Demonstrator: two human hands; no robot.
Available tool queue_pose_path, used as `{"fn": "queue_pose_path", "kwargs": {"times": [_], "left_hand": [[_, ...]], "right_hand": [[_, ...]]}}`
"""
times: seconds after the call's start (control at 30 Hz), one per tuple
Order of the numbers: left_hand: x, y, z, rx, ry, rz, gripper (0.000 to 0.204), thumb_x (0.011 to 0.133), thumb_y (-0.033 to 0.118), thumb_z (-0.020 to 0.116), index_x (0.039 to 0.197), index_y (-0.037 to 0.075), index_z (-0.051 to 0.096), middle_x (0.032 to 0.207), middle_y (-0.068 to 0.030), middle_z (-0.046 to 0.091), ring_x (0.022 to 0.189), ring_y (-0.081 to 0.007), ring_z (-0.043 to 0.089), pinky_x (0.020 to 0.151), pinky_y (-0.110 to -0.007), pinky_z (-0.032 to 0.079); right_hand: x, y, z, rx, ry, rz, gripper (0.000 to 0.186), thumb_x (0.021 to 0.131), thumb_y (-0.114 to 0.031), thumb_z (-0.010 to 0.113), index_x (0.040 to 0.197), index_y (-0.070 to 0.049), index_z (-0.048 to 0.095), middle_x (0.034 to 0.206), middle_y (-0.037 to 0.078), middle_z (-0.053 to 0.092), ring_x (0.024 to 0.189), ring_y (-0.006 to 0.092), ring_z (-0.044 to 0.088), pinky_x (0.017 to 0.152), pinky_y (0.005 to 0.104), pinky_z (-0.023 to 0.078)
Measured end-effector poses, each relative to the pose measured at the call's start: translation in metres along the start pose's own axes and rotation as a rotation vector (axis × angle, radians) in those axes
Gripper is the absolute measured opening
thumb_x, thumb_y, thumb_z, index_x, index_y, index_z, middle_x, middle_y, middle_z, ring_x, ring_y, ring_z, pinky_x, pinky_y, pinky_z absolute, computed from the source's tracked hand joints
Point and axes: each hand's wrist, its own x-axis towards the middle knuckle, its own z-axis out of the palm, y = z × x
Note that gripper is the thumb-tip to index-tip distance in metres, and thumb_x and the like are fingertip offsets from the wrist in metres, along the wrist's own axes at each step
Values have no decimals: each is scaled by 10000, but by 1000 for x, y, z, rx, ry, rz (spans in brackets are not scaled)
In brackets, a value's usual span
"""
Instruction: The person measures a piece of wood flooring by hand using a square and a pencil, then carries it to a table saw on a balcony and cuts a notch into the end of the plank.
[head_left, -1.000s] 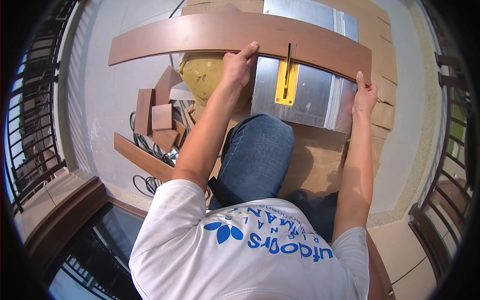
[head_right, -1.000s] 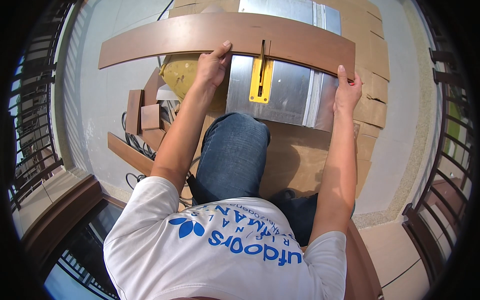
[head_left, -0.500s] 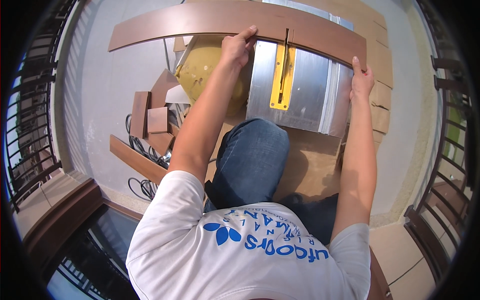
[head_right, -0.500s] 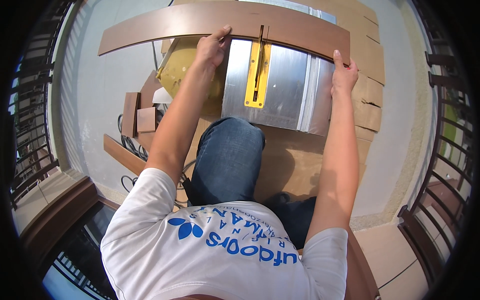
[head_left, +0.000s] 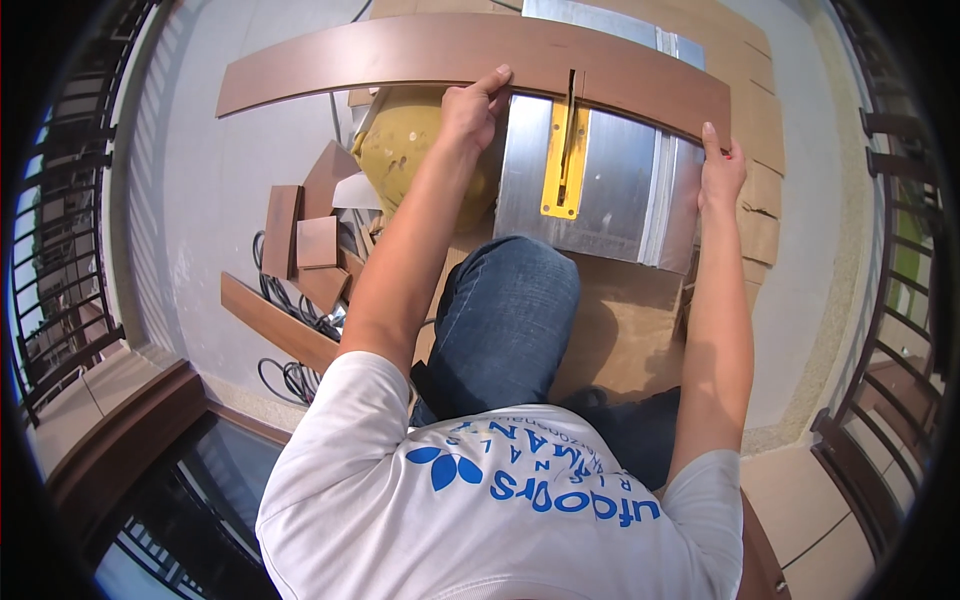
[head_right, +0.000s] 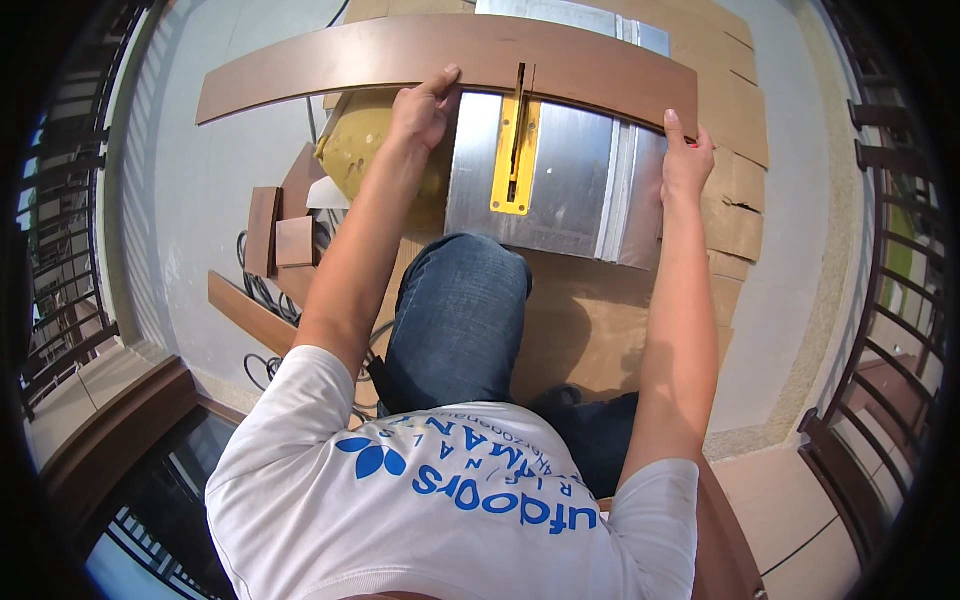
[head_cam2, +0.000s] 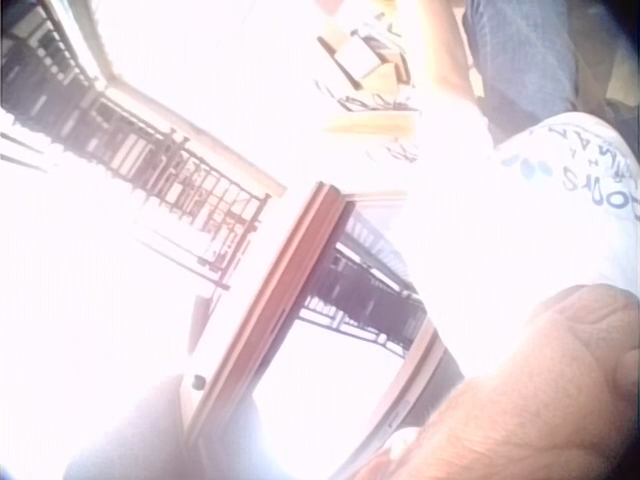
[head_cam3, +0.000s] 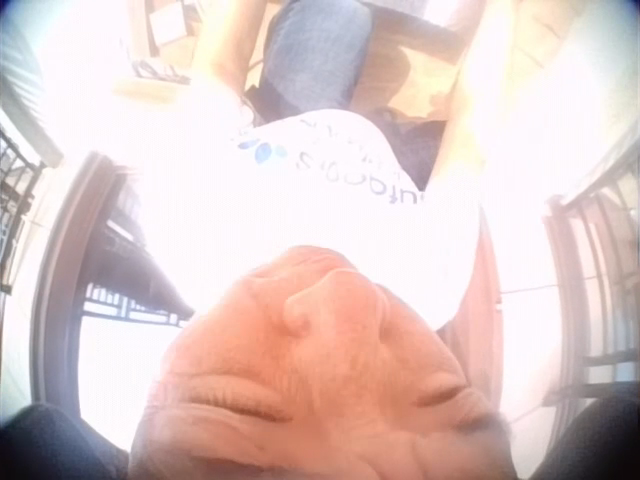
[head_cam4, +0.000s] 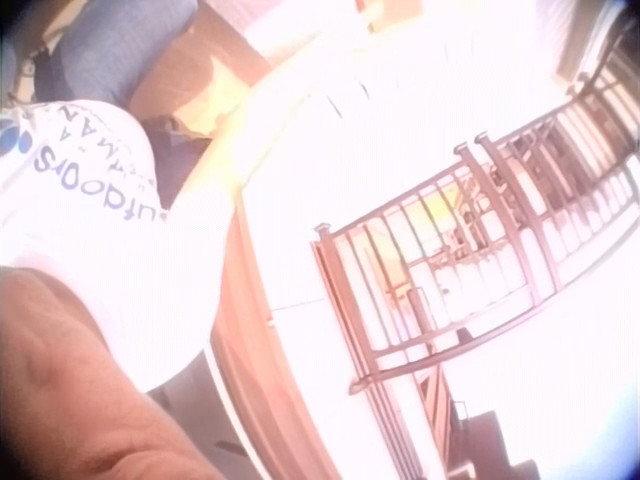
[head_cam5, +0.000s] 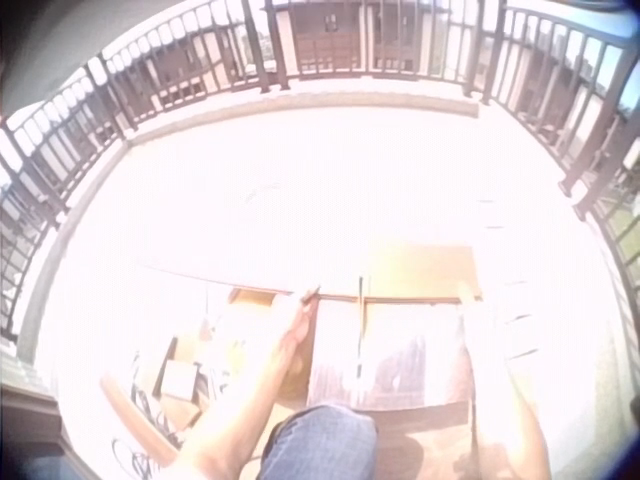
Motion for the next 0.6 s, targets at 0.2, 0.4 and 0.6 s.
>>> {"fn": "queue_pose_path", "kwargs": {"times": [0.2,0.4,0.6], "left_hand": [[20,9,8,-3,-35,-9,175,878,-19,719,1033,-56,648,1000,-136,697,910,-226,698,790,-297,597],[5,5,3,24,-7,-23,198,880,-3,725,1052,-54,644,1027,-132,693,937,-220,693,800,-300,592],[-7,1,-4,20,-16,-28,209,875,6,733,1061,-39,647,1033,-116,696,939,-220,691,838,-305,582]], "right_hand": [[8,-14,11,-38,24,53,678,848,-356,811,1311,71,562,1214,142,646,1090,203,597,973,325,460],[-2,-11,5,-50,54,56,694,851,-348,810,1328,78,544,1230,145,633,1117,209,584,988,328,452],[-12,-2,-4,-23,27,40,722,855,-350,808,1345,93,517,1206,139,625,1091,202,578,981,331,455]]}}
